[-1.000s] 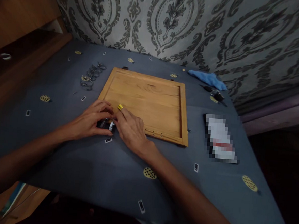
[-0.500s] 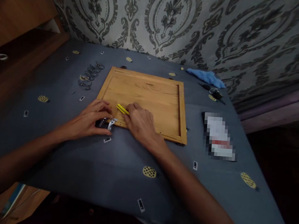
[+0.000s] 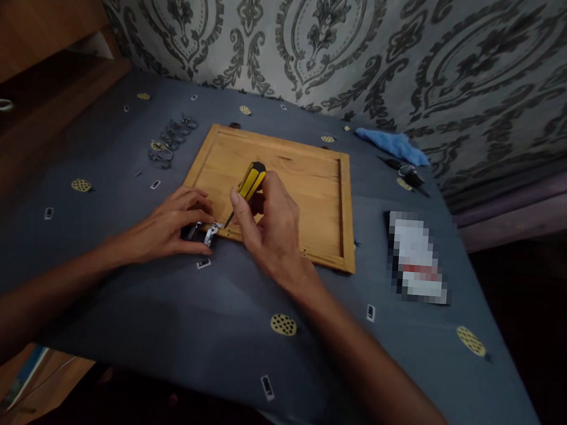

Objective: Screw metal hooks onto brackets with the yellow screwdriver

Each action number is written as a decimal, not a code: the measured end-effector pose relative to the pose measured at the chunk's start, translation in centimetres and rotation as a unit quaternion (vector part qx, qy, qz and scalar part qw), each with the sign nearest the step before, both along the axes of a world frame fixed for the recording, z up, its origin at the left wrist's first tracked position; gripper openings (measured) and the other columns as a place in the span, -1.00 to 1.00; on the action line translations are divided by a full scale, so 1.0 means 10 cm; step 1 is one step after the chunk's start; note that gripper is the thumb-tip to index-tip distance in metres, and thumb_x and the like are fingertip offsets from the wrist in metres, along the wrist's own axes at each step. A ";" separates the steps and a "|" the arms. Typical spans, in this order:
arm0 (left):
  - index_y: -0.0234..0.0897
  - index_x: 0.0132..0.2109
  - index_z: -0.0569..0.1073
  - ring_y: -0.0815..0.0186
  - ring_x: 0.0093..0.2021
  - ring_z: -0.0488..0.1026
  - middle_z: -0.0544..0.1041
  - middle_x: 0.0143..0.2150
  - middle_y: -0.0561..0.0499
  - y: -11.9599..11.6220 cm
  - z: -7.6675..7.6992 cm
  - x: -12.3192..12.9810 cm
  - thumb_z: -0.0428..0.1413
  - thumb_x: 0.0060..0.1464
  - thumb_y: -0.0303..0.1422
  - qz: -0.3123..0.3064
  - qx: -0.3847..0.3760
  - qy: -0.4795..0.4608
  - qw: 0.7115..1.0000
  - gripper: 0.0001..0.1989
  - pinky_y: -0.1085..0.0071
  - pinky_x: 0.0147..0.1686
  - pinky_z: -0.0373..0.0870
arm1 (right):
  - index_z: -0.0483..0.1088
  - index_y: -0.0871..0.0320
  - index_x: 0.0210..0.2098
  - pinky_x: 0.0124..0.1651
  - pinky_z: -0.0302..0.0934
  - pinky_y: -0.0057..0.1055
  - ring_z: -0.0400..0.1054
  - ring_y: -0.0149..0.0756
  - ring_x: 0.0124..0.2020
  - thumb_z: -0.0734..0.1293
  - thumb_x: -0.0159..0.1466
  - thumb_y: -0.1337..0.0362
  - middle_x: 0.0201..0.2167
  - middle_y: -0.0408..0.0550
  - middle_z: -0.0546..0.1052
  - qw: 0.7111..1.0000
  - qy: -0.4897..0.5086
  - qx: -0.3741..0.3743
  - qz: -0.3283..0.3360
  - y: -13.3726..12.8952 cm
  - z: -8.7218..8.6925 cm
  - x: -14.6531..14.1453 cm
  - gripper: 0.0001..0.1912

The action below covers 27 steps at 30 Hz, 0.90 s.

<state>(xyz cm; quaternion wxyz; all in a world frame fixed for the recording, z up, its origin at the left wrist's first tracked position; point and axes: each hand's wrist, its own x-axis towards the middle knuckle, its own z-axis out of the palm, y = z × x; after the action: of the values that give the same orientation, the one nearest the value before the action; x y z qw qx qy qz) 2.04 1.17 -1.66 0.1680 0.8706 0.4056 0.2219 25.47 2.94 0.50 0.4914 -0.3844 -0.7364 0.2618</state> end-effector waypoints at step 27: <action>-0.25 -0.01 0.64 -0.07 0.24 0.39 0.54 0.09 -0.17 0.00 0.01 0.00 0.40 0.17 -0.03 0.004 -0.017 0.003 1.000 -0.58 -0.09 0.31 0.36 | 0.28 0.05 -0.22 -0.43 0.33 -0.37 0.43 -0.38 -0.49 0.47 0.38 0.16 -0.38 -0.20 0.46 1.000 0.006 -0.019 0.024 -0.08 0.02 -0.08 -0.73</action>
<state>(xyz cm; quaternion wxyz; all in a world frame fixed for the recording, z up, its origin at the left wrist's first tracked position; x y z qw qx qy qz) 2.07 1.20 -1.55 0.1805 0.8670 0.4130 0.2126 24.63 2.12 0.66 0.4822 -0.3742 -0.7372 0.2897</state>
